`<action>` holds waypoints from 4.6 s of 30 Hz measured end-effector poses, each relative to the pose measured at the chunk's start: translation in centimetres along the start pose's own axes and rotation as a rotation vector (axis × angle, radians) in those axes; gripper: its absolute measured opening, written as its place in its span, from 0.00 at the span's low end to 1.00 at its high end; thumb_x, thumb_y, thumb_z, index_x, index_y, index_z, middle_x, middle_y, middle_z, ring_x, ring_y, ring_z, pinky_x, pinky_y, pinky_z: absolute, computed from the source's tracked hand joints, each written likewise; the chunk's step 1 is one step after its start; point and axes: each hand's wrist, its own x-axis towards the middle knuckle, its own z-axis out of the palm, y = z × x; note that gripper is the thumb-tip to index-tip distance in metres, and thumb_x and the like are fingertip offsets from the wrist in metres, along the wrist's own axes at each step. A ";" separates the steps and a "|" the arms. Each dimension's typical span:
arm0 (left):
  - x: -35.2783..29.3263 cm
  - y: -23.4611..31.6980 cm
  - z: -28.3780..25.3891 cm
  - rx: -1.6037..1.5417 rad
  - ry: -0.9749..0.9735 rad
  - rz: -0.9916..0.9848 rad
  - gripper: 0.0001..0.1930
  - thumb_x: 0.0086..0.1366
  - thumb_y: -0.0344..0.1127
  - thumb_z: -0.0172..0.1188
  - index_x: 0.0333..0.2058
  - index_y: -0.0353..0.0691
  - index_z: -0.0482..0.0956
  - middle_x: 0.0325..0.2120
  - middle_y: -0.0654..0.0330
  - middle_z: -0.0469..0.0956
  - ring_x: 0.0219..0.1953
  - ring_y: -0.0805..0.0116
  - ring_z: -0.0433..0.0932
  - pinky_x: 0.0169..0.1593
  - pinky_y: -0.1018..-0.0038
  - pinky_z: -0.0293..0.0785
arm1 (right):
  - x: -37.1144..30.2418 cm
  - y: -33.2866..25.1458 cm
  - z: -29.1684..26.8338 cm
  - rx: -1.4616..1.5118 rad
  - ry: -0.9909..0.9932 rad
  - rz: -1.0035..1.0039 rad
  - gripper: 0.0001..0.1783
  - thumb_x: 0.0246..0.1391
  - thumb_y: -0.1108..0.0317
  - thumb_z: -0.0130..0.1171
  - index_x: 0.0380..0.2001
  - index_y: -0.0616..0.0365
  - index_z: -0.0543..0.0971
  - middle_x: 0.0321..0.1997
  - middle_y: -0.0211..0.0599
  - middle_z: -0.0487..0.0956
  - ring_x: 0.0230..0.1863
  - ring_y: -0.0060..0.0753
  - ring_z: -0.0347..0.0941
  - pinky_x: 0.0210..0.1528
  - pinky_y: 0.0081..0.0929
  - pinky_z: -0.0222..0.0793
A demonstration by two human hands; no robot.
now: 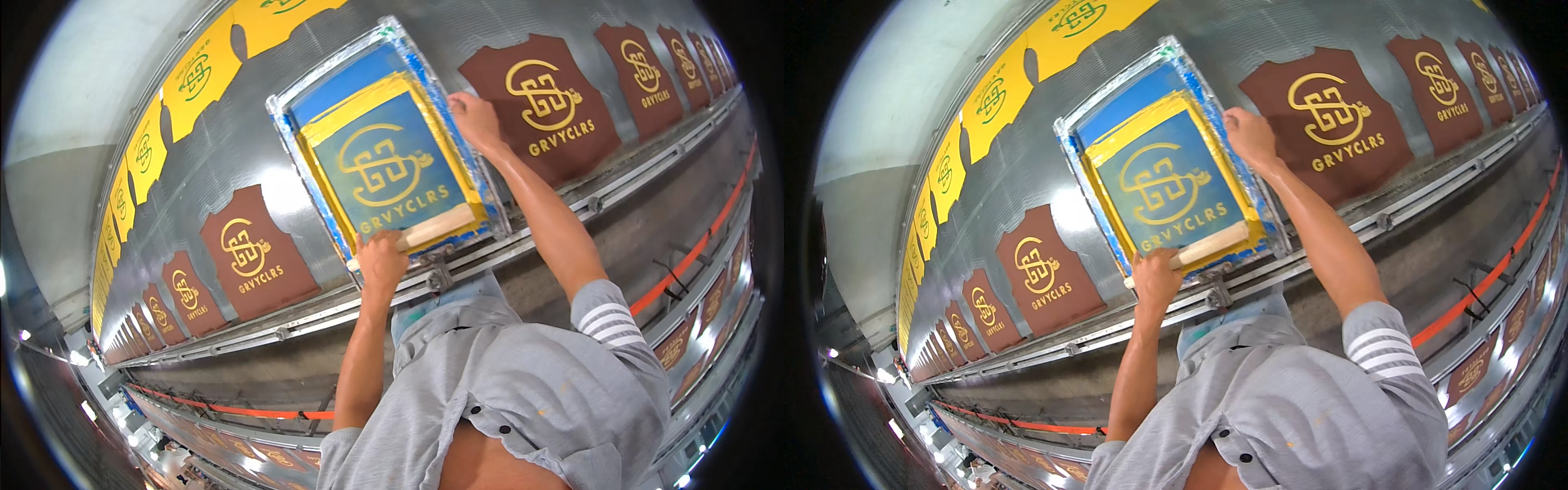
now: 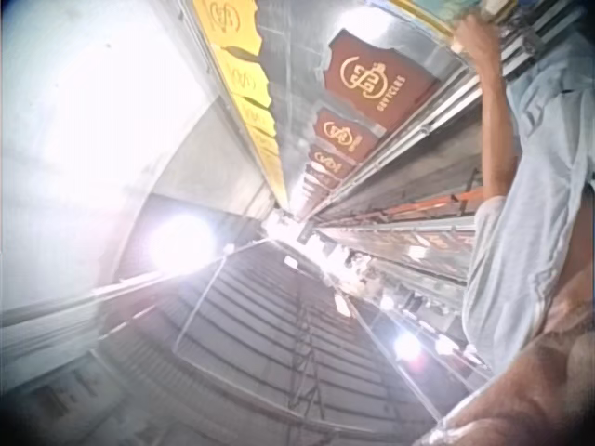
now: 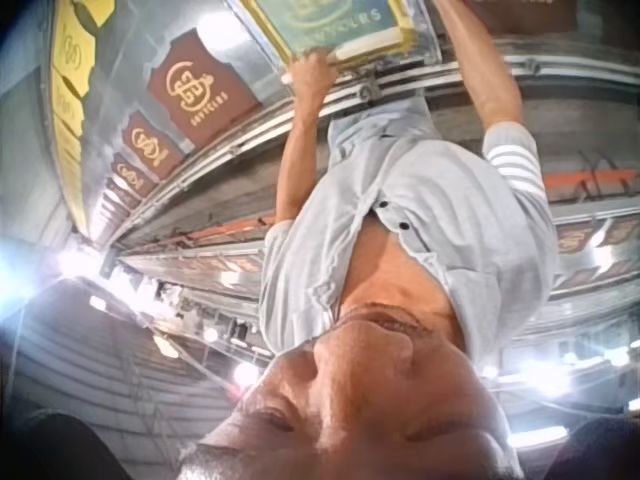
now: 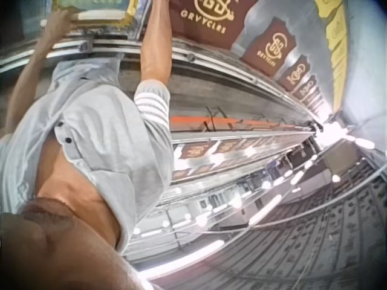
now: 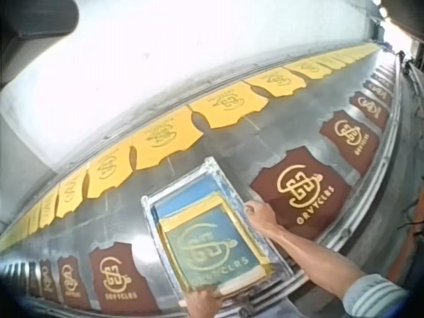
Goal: The person uses a squeegee to press yellow ink through a screen-printing stencil onto a maroon t-shirt on a conveyor. After completing the print, the person lifts the screen and walks down the line to the next station.
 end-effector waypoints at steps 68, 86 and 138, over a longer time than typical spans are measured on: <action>3.9 -47.1 -20.3 0.118 0.001 -0.061 0.18 0.46 0.28 0.61 0.38 0.49 0.88 0.34 0.60 0.84 0.30 0.53 0.83 0.34 0.60 0.79 | -13.5 -32.6 35.9 -0.585 -0.517 -0.820 0.09 0.40 0.78 0.59 0.30 0.62 0.80 0.33 0.41 0.78 0.38 0.44 0.78 0.38 0.39 0.76; -15.5 -37.7 -10.9 -0.071 0.203 0.212 0.24 0.36 0.34 0.72 0.38 0.40 0.83 0.40 0.56 0.83 0.37 0.54 0.82 0.38 0.62 0.80 | -35.4 -21.1 25.2 -0.376 -0.431 -0.473 0.10 0.40 0.66 0.63 0.29 0.56 0.78 0.34 0.44 0.77 0.38 0.50 0.75 0.41 0.42 0.74; -24.3 -67.7 -22.8 0.059 -0.333 -0.170 0.14 0.47 0.28 0.58 0.33 0.39 0.87 0.32 0.42 0.83 0.37 0.43 0.83 0.43 0.56 0.79 | -31.2 -35.8 54.6 -0.017 0.065 -0.027 0.15 0.58 0.60 0.54 0.40 0.53 0.84 0.40 0.53 0.83 0.46 0.58 0.79 0.48 0.45 0.72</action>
